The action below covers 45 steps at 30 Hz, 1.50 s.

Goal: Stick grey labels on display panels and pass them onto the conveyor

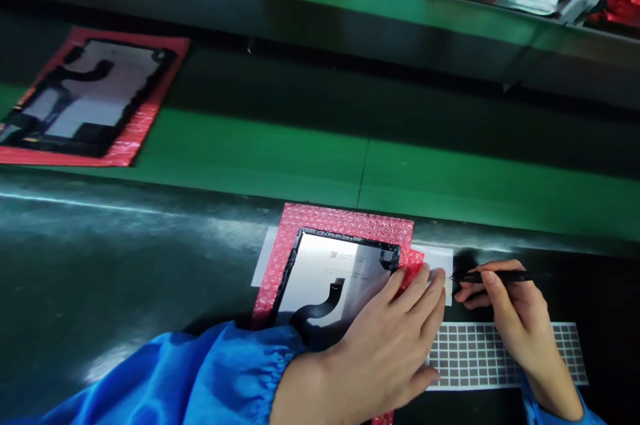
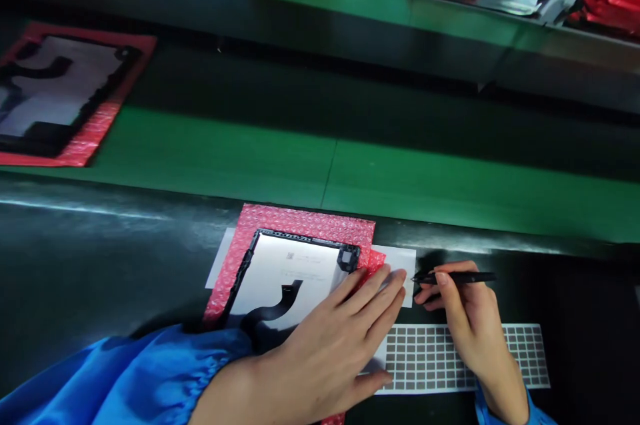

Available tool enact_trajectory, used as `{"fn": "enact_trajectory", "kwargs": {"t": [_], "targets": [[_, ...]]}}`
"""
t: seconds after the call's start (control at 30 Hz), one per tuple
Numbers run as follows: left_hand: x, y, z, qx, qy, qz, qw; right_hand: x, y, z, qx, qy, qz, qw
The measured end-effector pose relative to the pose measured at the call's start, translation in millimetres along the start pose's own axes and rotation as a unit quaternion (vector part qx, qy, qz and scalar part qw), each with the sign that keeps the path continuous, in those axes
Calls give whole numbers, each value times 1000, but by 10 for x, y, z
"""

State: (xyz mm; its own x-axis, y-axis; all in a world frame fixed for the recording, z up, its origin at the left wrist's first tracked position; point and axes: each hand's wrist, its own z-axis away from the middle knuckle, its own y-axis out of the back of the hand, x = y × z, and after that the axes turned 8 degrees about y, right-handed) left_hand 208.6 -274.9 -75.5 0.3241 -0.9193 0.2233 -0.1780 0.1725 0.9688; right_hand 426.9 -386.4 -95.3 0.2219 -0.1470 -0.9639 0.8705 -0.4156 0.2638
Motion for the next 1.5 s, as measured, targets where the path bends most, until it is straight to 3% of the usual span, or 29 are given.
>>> {"fn": "enact_trajectory", "kwargs": {"t": [0.5,0.8,0.97,1.13,1.4,1.5], "targets": [[-1,15,10,-6,8,4,1000,-44,1,-4,-5,-25,9,1000],[-3,-1,8,-27,-5,3,1000,-124,-48,-12,94,-18,-73,993],[-39,163,248,-2,-45,-10,999,-151,-99,46,138,-8,-35,990],[-89,223,508,28,-52,-4,998,-107,-100,-16,135,-23,13,990],[-238,-30,88,16,-49,46,998,-111,-58,-108,127,-37,-3,991],[-273,-95,32,11,-38,67,997,-108,-54,-114,113,-40,-9,993]]}}
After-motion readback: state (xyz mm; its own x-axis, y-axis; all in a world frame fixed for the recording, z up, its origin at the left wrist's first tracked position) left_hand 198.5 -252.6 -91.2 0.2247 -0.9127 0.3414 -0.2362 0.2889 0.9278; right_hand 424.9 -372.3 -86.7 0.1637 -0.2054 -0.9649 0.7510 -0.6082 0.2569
